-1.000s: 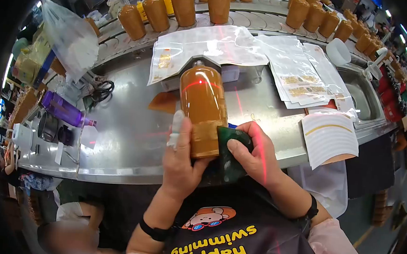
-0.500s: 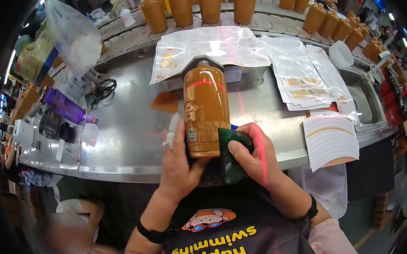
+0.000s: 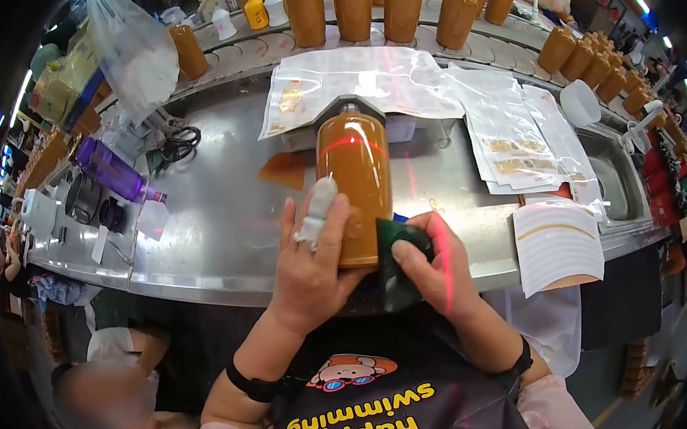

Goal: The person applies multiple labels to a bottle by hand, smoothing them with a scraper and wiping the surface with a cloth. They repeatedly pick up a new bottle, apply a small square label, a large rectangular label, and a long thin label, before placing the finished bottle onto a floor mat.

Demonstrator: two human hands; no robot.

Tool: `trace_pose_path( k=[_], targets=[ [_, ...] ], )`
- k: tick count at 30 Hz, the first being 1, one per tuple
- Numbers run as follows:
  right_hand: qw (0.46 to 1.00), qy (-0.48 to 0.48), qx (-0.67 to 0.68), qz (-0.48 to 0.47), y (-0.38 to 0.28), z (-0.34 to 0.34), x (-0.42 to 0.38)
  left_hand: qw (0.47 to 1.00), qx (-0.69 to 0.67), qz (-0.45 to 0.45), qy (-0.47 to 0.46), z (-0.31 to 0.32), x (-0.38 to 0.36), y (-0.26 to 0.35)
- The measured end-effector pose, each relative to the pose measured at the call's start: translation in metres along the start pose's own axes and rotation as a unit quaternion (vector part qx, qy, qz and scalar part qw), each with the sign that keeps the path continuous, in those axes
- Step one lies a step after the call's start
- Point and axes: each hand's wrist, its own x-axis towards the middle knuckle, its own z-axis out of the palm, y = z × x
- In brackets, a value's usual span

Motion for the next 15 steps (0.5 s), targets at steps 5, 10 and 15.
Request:
trace_pose_path(
  k=[5, 10, 15],
  targets=[
    [1.0, -0.01, -0.008, -0.017, 0.004, -0.002, 0.001, 0.968, -0.189, -0.166, -0.007, 0.013, -0.032, -0.011],
    [0.998, -0.028, 0.028, -0.049, 0.01, -0.006, 0.004, 0.994, 0.027, 0.092, 0.05, -0.004, -0.04, 0.005],
    [0.992, -0.004, 0.12, 0.043, -0.012, -0.051, -0.002, 0.974, 0.068, 0.216, -0.006, 0.004, -0.002, 0.015]
  ],
)
